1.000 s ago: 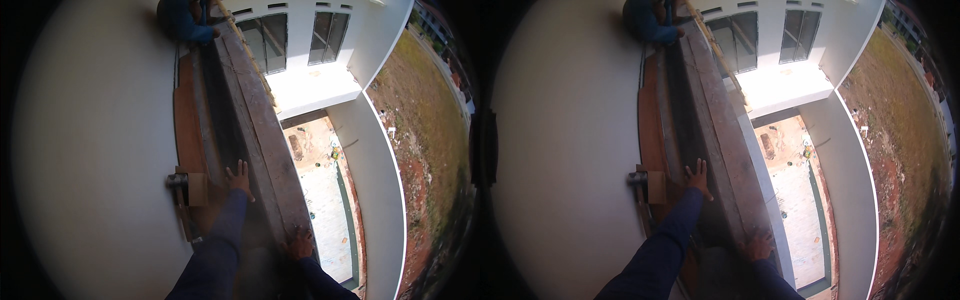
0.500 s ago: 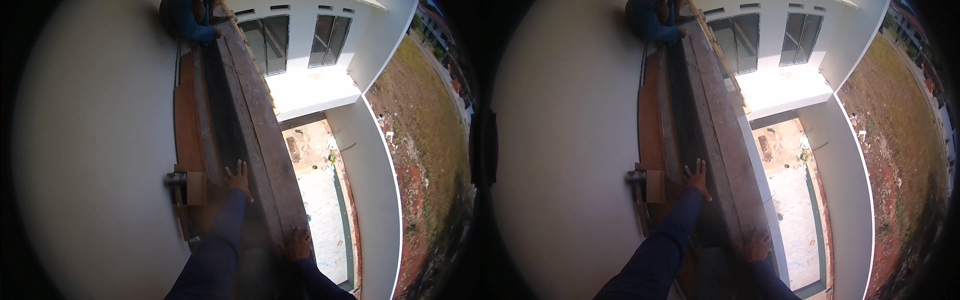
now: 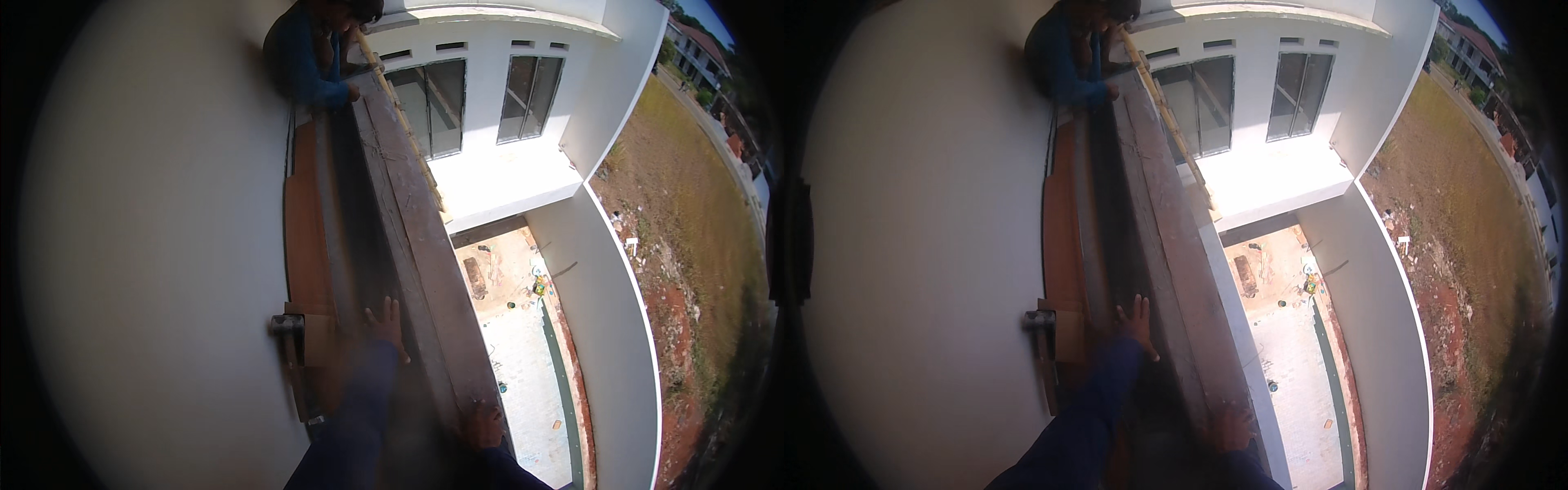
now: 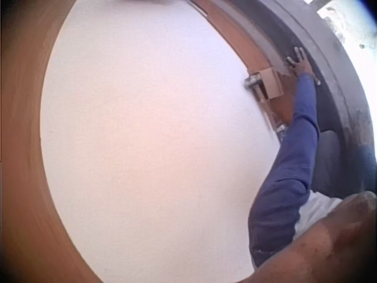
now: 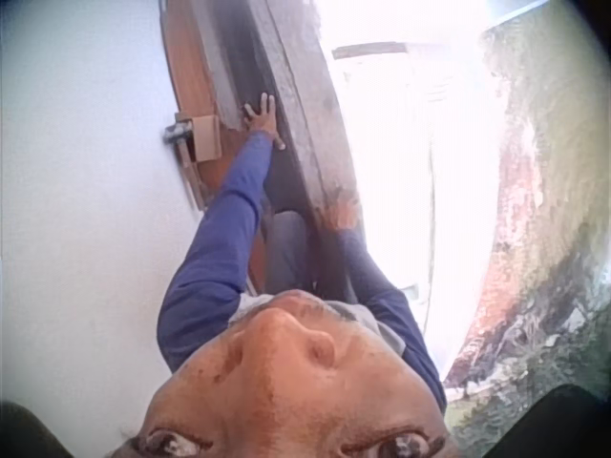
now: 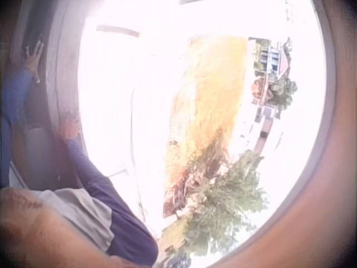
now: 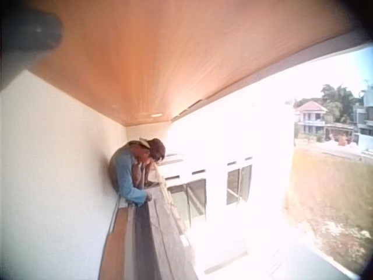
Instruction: The person marks and cuts a piece of wooden plank using a utility knife while installing flooring on an outdoor ledge.
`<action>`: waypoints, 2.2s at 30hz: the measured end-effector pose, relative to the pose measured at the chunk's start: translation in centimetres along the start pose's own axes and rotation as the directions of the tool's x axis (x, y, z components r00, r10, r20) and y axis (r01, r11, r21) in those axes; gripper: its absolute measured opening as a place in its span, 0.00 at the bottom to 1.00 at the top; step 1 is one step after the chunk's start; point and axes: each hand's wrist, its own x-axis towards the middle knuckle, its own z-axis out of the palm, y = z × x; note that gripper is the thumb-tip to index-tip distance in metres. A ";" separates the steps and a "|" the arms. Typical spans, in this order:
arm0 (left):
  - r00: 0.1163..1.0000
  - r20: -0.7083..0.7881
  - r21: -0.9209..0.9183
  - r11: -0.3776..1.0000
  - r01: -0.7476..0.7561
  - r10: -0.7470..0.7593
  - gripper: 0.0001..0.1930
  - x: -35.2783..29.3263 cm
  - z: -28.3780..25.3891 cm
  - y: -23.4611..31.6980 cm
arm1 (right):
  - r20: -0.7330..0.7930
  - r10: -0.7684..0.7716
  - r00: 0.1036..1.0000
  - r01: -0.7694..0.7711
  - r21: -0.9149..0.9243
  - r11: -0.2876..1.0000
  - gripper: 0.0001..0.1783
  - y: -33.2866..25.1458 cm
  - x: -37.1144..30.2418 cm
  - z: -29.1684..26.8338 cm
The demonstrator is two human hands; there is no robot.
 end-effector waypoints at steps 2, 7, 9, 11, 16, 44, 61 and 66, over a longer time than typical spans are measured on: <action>0.998 -0.024 0.172 0.984 -0.049 0.054 0.84 -0.2 1.0 -0.9 | 0.002 -0.017 1.000 0.017 0.042 0.999 0.62 -0.6 -0.5 -0.4; 1.000 0.025 0.148 0.989 0.003 -0.007 0.83 -0.8 -0.7 0.6 | -0.334 -0.265 0.905 0.194 -0.233 0.953 0.47 0.7 -0.9 2.0; 0.999 0.004 0.006 0.999 0.046 -0.046 0.85 -0.2 -0.4 0.1 | -0.136 -0.190 0.972 0.187 -0.035 0.982 0.54 0.2 -0.1 1.1; 0.999 -0.003 -0.009 0.999 0.051 -0.051 0.85 -0.4 -0.3 0.3 | -0.005 -0.131 0.991 0.131 0.048 0.990 0.57 -0.6 -0.5 -0.7; 0.997 -0.028 -0.021 0.998 0.066 -0.067 0.84 -0.9 -0.2 0.2 | 0.015 -0.073 0.997 0.073 -0.002 0.997 0.58 -1.0 -1.2 -0.8; 0.999 0.010 0.136 0.990 0.036 -0.038 0.86 1.6 0.8 -0.7 | -0.256 -0.035 0.966 -0.013 -0.181 0.983 0.47 -1.1 0.5 3.1; 0.991 -0.107 0.269 0.962 -0.047 0.079 0.87 7.5 2.4 -6.2 | -0.079 -0.016 0.997 0.021 0.055 0.998 0.68 -2.9 -0.7 -1.4; 0.995 -0.070 0.248 0.967 -0.051 0.070 0.86 7.8 2.0 -6.0 | -0.118 -0.009 0.993 0.029 0.171 0.985 0.68 -2.6 -0.7 -1.4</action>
